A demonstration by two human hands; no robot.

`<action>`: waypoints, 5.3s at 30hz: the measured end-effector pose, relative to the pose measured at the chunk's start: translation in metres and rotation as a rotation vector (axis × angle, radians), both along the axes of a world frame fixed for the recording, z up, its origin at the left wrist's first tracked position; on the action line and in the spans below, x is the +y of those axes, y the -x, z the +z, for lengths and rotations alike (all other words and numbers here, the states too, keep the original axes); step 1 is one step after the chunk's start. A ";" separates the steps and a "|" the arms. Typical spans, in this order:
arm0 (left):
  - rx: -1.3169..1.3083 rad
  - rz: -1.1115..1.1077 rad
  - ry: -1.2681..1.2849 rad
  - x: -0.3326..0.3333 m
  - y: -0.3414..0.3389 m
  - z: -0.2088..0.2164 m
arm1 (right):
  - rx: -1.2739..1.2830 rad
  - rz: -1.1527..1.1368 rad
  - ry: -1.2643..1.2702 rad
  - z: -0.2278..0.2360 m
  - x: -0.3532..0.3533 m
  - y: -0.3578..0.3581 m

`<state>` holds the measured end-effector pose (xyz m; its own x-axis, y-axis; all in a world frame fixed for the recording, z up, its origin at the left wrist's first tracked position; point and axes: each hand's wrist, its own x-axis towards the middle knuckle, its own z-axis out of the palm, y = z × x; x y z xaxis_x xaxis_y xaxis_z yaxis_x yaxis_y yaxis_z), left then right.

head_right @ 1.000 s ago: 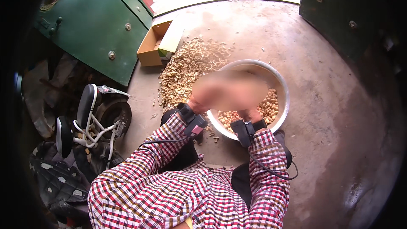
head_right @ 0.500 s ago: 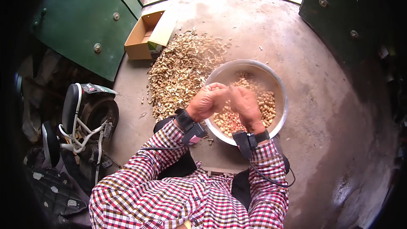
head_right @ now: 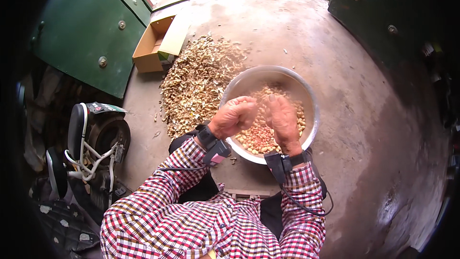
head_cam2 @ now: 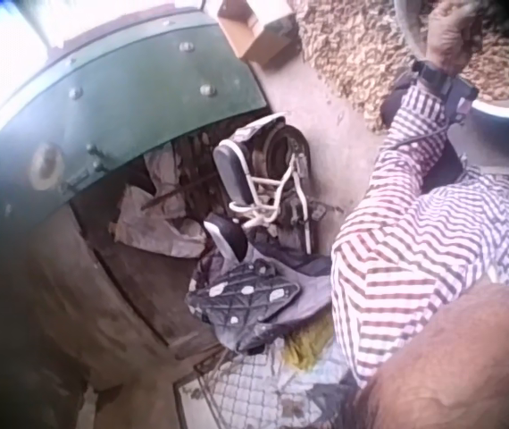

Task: Peeling peanuts by hand and placing the kernels into a metal bowl.

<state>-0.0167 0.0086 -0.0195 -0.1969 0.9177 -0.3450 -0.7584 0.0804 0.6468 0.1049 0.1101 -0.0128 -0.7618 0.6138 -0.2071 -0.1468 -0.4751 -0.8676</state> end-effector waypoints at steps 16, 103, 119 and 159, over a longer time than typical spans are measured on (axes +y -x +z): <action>-0.263 -0.071 -0.064 0.008 -0.014 -0.004 | 0.002 -0.065 -0.277 0.001 -0.006 -0.008; -0.286 -0.013 0.027 -0.004 -0.023 0.003 | -0.315 -0.134 -0.827 0.014 -0.015 -0.013; -0.246 0.031 -0.023 -0.009 -0.018 0.010 | -0.097 0.093 -0.185 0.016 -0.017 -0.012; -0.033 -0.084 0.010 -0.010 -0.019 0.018 | -0.055 0.086 0.080 0.002 -0.010 -0.014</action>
<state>0.0020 -0.0014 -0.0011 -0.1075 0.9271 -0.3590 -0.7697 0.1510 0.6203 0.1188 0.0997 -0.0112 -0.7968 0.5266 -0.2962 -0.0556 -0.5521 -0.8319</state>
